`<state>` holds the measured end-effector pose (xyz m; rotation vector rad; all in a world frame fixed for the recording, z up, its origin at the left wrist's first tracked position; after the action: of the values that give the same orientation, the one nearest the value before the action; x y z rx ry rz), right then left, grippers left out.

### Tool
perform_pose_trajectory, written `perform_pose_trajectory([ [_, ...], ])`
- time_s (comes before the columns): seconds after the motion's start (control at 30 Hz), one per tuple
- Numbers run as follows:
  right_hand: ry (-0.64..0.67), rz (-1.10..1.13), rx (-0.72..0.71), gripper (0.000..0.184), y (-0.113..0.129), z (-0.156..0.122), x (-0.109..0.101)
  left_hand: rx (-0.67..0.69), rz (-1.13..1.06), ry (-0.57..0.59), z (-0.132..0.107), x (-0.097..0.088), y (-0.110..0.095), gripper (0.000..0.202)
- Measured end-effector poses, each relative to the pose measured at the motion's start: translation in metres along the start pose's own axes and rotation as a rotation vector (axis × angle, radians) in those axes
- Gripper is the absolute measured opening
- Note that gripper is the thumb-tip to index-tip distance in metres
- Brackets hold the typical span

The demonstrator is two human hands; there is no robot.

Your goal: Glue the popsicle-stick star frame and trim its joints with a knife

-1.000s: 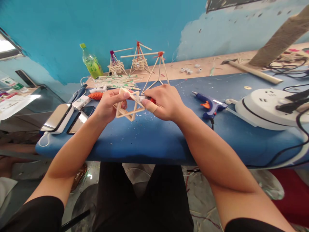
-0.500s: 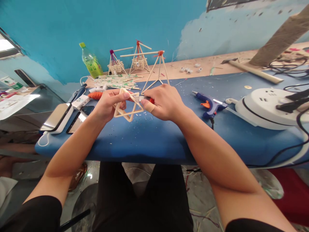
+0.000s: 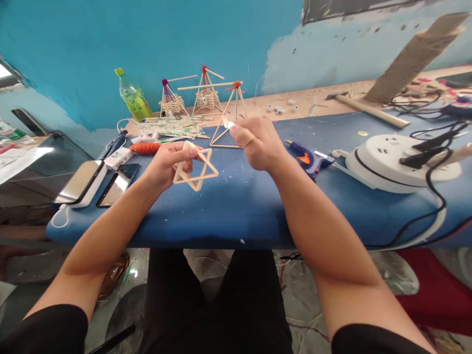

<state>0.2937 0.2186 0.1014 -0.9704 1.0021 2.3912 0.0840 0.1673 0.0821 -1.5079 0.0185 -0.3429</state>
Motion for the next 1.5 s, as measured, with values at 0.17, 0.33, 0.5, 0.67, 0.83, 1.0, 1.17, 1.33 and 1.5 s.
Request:
perform_pose_trajectory([
  [0.17,0.136,-0.133,-0.171,0.060,0.036,-0.005,0.021,0.050,-0.052,-0.064,0.005,-0.018,-0.007,0.048],
  [0.33,0.159,-0.185,-0.166,0.058,0.039,-0.006,0.027,0.072,-0.029,-0.054,0.004,-0.018,-0.008,0.049],
  [0.5,0.109,-0.228,-0.155,0.057,0.038,-0.007,0.027,0.073,-0.026,-0.071,0.004,-0.019,-0.007,0.053],
  [0.67,0.072,-0.295,-0.126,0.059,0.038,-0.008,0.027,0.126,0.036,-0.084,0.001,-0.017,-0.011,0.052],
  [0.83,0.072,-0.373,-0.079,0.057,0.035,-0.008,0.027,0.202,0.066,-0.116,-0.002,-0.013,-0.016,0.052],
  [1.0,0.071,-0.458,-0.050,0.052,0.035,-0.008,0.026,0.206,0.132,-0.138,-0.004,-0.013,-0.019,0.046],
  [1.17,0.072,-0.477,-0.049,0.051,0.036,-0.008,0.025,0.168,0.172,-0.122,-0.004,-0.015,-0.020,0.044],
  [1.33,0.076,-0.490,-0.010,0.049,0.032,-0.007,0.023,0.174,0.178,-0.127,-0.005,-0.015,-0.020,0.043],
  [1.5,0.092,-0.493,-0.009,0.048,0.035,-0.008,0.024,0.175,0.185,-0.117,-0.002,-0.020,-0.021,0.044],
])
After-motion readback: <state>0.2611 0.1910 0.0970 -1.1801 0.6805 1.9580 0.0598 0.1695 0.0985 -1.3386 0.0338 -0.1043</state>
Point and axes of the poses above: each hand's wrist, its own z-axis towards the middle knuckle, its own x-axis out of the palm, y = z × x, the point moved 6 cm from there along z, towards the middle knuckle, and after that the axes turned 13 degrees about -z, right-handed, at the moved point
